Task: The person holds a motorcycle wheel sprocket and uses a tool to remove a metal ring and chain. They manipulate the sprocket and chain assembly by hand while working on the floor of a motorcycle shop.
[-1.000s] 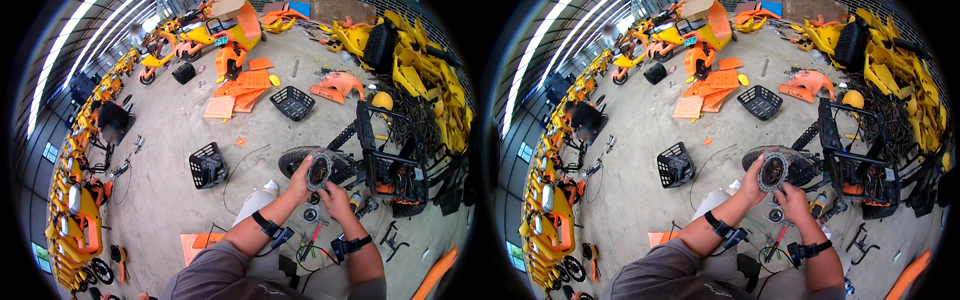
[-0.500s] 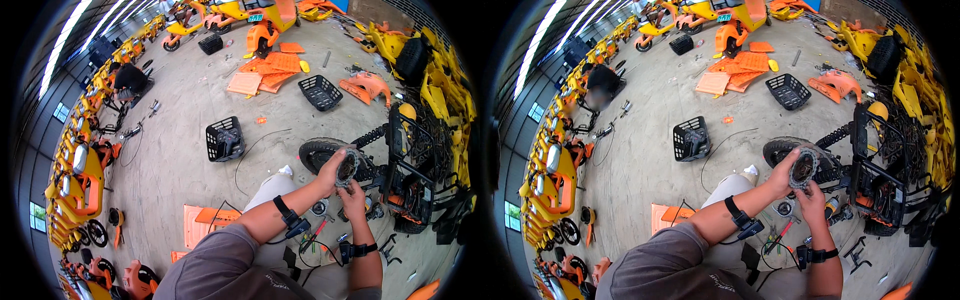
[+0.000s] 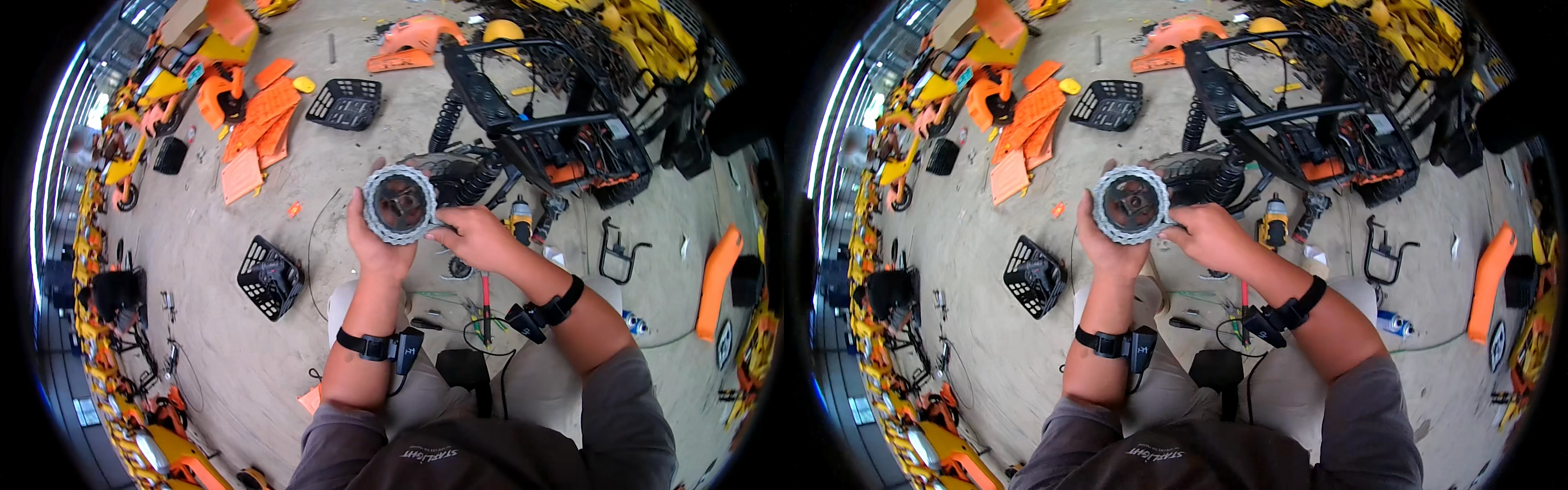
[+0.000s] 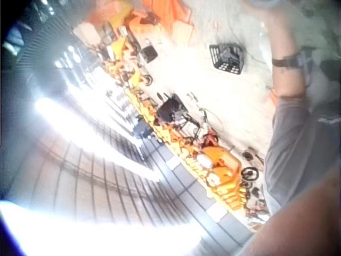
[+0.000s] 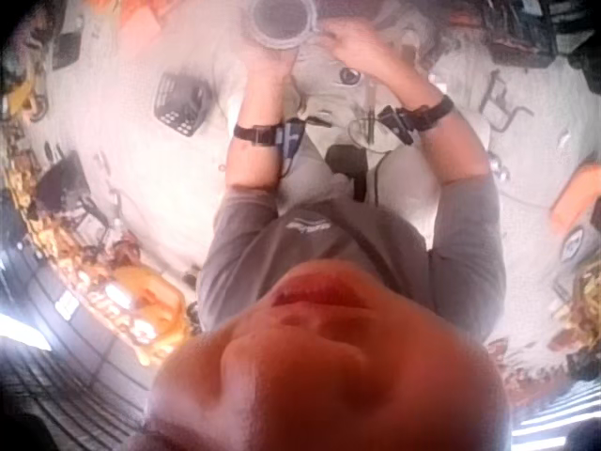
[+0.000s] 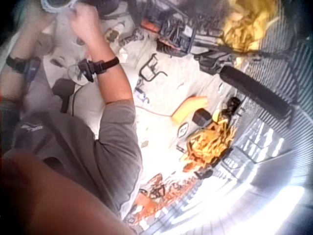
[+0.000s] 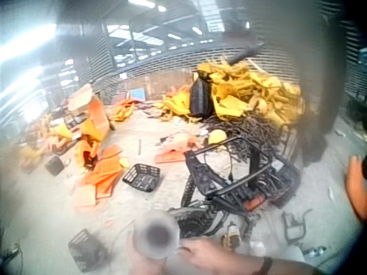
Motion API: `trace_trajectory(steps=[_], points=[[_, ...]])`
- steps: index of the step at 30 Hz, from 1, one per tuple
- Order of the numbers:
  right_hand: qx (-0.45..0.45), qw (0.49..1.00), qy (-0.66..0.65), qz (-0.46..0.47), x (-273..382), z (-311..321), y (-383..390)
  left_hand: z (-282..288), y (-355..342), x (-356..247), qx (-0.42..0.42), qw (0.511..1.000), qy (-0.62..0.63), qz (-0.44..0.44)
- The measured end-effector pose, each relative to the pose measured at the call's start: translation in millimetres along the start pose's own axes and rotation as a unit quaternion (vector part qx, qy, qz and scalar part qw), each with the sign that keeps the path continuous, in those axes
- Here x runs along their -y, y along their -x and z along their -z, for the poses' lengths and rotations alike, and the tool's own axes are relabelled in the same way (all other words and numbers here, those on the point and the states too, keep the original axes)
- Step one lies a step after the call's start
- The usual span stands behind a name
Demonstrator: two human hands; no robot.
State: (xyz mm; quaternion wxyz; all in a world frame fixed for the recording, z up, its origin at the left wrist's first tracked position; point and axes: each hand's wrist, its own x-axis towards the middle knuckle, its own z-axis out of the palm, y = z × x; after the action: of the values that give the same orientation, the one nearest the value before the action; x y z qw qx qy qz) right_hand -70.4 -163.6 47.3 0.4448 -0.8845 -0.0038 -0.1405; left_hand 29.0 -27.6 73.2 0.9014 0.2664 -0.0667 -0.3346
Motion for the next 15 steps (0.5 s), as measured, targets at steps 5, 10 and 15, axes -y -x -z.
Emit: trace_trajectory(steps=[5,10,15], points=[[0.003,0.999,0.016,-0.037,5,0,2,3,-1,2,0.020,1.000,0.015,0.000],[-0.040,0.998,0.026,-0.049,15,-2,7,0,2,4,0.015,0.998,0.055,0.004],[-0.044,0.997,0.055,-0.036,23,1,10,-2,7,1,0.001,0.997,0.075,0.004]])
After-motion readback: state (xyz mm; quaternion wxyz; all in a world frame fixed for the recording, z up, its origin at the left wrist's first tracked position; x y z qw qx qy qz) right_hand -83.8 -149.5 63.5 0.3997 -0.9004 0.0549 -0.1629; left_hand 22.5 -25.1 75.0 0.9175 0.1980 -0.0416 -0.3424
